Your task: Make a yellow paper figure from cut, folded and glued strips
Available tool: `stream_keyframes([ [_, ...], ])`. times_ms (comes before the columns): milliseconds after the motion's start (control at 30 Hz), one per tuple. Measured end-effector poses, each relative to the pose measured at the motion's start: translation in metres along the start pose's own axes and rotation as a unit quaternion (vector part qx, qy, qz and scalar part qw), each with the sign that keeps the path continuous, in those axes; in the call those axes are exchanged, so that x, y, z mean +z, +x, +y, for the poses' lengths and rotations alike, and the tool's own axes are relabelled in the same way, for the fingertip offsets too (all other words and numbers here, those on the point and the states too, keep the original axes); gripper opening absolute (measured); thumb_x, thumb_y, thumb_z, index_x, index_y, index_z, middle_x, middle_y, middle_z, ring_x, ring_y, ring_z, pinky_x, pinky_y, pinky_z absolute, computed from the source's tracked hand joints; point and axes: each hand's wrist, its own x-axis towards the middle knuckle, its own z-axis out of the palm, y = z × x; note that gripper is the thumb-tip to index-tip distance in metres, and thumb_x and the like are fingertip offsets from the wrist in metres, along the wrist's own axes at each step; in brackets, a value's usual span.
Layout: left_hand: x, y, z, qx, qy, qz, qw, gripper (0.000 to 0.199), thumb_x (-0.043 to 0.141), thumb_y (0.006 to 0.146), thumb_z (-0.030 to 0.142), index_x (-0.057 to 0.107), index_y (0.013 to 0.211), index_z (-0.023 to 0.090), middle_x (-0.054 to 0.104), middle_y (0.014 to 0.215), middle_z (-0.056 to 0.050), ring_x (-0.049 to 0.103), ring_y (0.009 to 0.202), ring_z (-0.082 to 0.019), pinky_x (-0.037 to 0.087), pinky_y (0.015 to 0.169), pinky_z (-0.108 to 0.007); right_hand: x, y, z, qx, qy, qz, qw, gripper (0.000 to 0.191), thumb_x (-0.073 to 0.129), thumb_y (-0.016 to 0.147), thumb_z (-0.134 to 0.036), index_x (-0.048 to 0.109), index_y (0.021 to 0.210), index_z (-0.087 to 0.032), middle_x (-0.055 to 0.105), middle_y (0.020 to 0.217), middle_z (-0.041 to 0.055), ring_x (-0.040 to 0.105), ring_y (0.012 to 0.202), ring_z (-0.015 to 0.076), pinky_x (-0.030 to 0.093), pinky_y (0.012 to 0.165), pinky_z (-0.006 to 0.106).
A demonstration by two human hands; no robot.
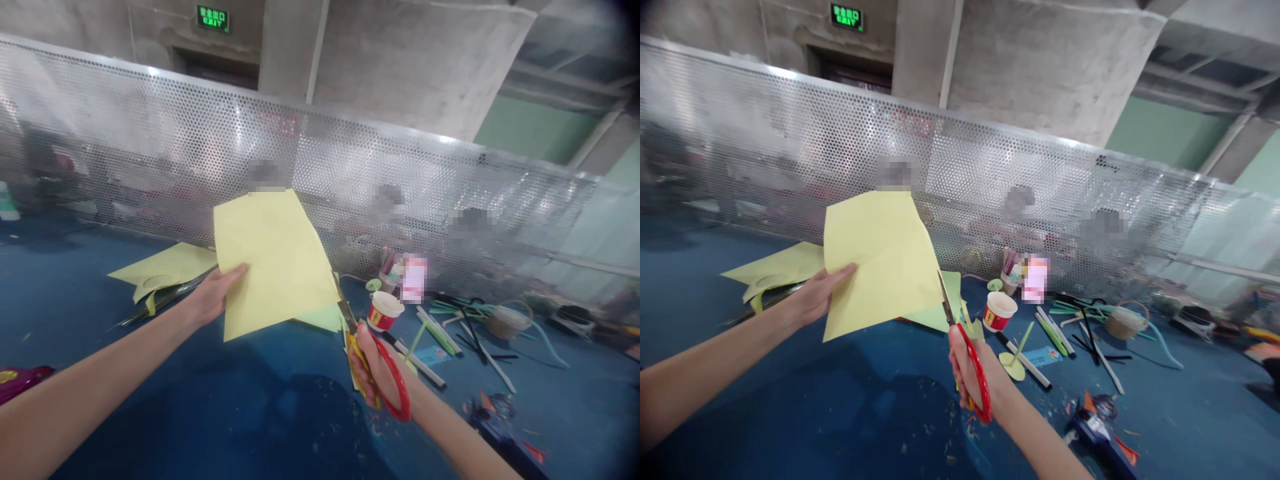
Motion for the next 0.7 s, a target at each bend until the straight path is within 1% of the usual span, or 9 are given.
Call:
stream_keyframes([
  [167, 0.0005, -0.0003, 0.0012, -0.002, -0.002, 0.001, 1.000, 0.027, 0.063, 0.078, 0.024, 0.063, 0.105, 0.019, 0.069, 0.104, -0.006, 0.067, 0.086, -0.021, 0.058, 0.074, -0.031, -0.0005, 0.0031, 0.0058, -0.003, -0.001, 0.008, 1.000, 0.052, 0.039, 0.077, -0.067, 0.035, 0.051, -0.022, 0.034, 0.040, -0.0067, 0.033, 0.026, 0.0067, 0.033, 0.027, 0.020],
  [300, 0.0009, -0.0001, 0.0017, -0.001, -0.007, -0.002, 1.000, 0.028, 0.064, 0.077, 0.025, 0.063, 0.105, 0.020, 0.069, 0.103, -0.005, 0.067, 0.085, -0.020, 0.058, 0.073, -0.030, -0.0006, 0.0060, 0.0084, -0.007, 0.000, 0.010, 1.000, 0.051, 0.037, 0.078, -0.067, 0.036, 0.053, -0.022, 0.034, 0.040, -0.0066, 0.033, 0.025, 0.0068, 0.030, 0.025, 0.020],
  [467, 0.0015, -0.0006, 0.0015, 0.000, 0.000, 0.003, 1.000, 0.026, 0.063, 0.078, 0.023, 0.063, 0.103, 0.020, 0.069, 0.102, -0.005, 0.068, 0.085, -0.021, 0.058, 0.072, -0.031, 0.0005, 0.0026, 0.0039, -0.004, 0.000, 0.006, 1.000, 0.052, 0.033, 0.080, -0.067, 0.034, 0.054, -0.022, 0.031, 0.040, -0.0077, 0.028, 0.024, 0.0053, 0.027, 0.024, 0.018],
  [700, 0.0022, -0.0017, 0.0026, -0.002, 0.003, 0.009, 1.000, 0.025, 0.063, 0.078, 0.023, 0.063, 0.103, 0.020, 0.069, 0.102, -0.005, 0.067, 0.086, -0.021, 0.058, 0.073, -0.031, -0.0010, 0.0022, 0.0054, -0.024, -0.008, 0.014, 1.000, 0.050, 0.035, 0.079, -0.067, 0.033, 0.057, -0.022, 0.030, 0.040, -0.0090, 0.027, 0.025, 0.0052, 0.026, 0.024, 0.018],
])
